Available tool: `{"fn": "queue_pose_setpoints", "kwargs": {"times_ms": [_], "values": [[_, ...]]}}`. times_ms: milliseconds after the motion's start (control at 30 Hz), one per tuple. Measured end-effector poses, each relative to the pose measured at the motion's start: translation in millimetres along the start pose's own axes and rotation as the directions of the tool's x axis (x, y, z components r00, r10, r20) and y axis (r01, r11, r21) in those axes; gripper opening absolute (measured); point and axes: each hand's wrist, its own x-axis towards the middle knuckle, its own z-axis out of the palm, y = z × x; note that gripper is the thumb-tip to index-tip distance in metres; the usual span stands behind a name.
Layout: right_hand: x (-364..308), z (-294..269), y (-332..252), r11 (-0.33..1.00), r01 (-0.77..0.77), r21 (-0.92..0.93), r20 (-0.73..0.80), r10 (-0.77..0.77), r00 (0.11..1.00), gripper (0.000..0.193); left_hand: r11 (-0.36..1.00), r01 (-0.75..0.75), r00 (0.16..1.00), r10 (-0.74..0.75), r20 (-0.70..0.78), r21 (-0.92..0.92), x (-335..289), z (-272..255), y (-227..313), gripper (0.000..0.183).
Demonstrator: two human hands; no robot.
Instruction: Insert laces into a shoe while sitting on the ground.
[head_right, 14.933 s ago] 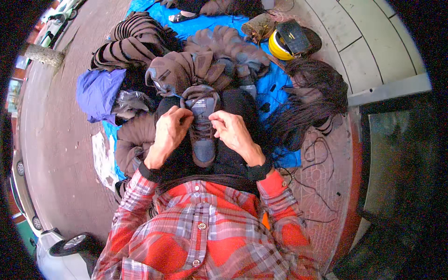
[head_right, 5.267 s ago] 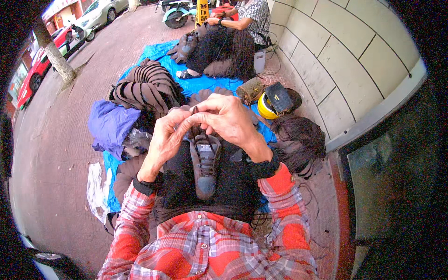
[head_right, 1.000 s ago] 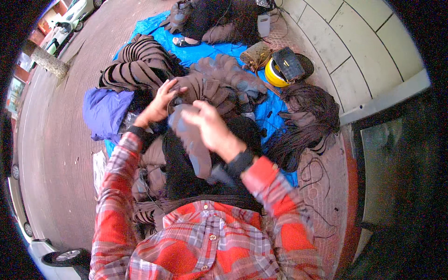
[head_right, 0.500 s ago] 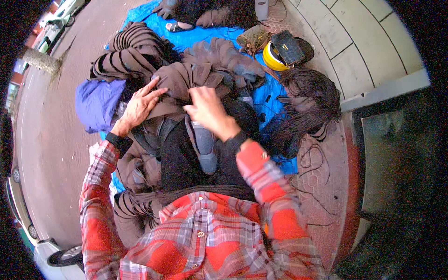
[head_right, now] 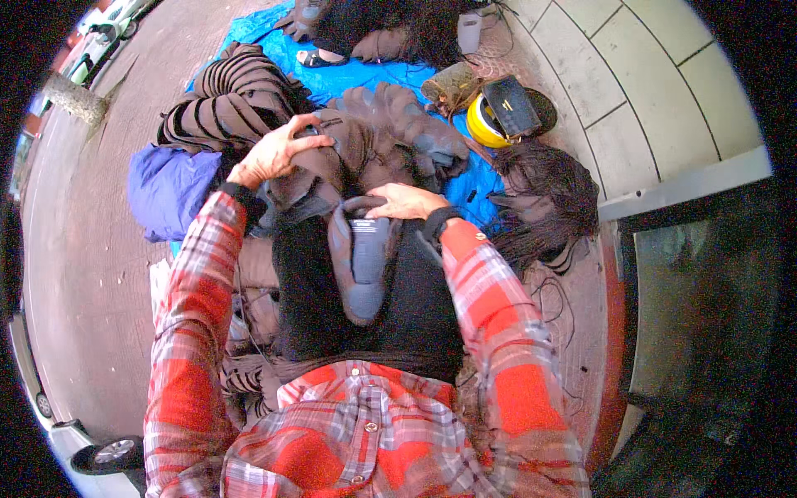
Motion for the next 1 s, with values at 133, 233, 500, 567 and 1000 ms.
{"fn": "queue_pose_setpoints", "kwargs": {"times_ms": [133,233,500,567,1000], "values": [[-15.9,6.1,-16.2,0.981,-0.1,-0.166,-0.185,0.068,0.98,0.051,0.966,0.225,0.974,-0.217,-0.071,0.127,-40.5,-2.3,36.3,0.076],[-24.7,6.4,-46.2,0.869,0.16,-0.468,-0.367,-0.357,0.859,0.02,0.935,0.347,0.911,-0.316,-0.264,0.078,-66.2,-20.0,71.5,0.073],[-14.8,33.5,-44.6,0.981,0.123,-0.149,-0.193,-0.151,0.97,0.024,0.76,0.599,0.797,-0.595,0.102,-0.251,-34.8,52.3,165.2,0.053],[-23.2,34.8,-40.3,0.989,0.145,-0.022,-0.237,-0.146,0.96,0.028,0.633,0.593,0.764,-0.638,0.1,-0.497,-45.8,58.9,161.6,0.051],[-44.3,23.3,-50.4,0.961,0.194,-0.197,-0.669,-0.277,0.69,0.025,0.807,0.573,0.795,-0.589,-0.143,-0.142,-31.9,51.2,181.1,0.046]]}}
